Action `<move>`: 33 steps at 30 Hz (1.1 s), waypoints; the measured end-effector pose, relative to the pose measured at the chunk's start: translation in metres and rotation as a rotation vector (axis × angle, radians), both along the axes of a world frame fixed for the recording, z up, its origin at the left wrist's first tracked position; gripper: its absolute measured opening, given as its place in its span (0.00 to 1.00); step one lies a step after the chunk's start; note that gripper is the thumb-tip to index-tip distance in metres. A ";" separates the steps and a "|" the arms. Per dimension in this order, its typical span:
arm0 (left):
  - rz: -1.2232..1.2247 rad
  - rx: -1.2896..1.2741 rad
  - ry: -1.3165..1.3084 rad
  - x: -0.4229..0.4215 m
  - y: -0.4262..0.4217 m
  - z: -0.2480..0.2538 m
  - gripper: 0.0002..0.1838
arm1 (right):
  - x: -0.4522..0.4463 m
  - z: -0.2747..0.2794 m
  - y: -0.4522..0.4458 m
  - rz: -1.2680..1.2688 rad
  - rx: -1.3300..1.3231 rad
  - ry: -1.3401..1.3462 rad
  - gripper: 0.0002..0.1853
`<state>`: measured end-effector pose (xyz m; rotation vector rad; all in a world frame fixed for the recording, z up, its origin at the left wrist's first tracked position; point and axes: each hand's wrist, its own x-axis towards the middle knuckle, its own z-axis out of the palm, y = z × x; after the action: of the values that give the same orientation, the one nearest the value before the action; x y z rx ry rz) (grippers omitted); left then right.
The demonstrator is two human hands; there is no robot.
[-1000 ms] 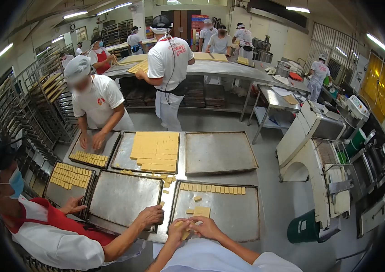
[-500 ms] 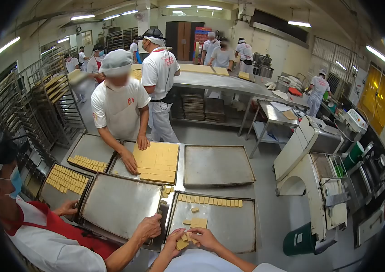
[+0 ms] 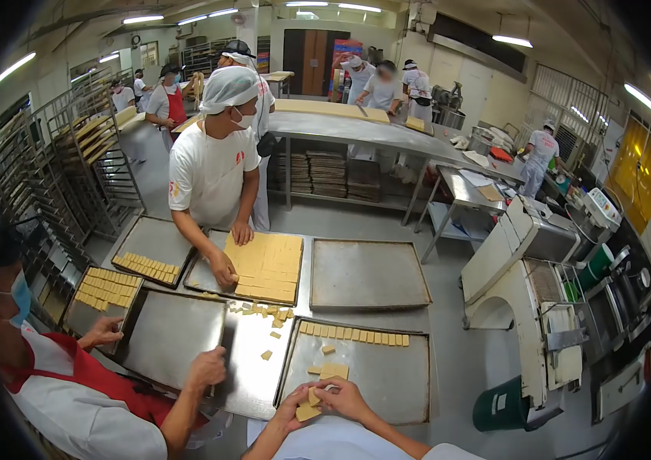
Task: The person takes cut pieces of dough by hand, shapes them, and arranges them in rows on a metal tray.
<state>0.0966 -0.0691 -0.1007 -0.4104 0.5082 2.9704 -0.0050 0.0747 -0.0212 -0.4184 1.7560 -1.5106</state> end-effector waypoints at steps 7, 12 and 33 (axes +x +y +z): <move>0.050 -0.220 -0.092 -0.002 0.003 0.013 0.24 | -0.006 -0.012 0.001 -0.007 -0.046 -0.042 0.17; 0.118 -0.281 -0.167 -0.006 0.000 0.007 0.23 | -0.011 -0.027 0.004 0.002 -0.045 -0.087 0.16; 0.061 0.027 -0.145 0.000 -0.001 -0.006 0.21 | -0.032 -0.046 0.035 -0.137 -0.018 -0.188 0.17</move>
<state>0.0965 -0.0699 -0.1066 -0.6438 0.4480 2.9719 -0.0366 0.1099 -0.0675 -0.1612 1.6519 -1.6065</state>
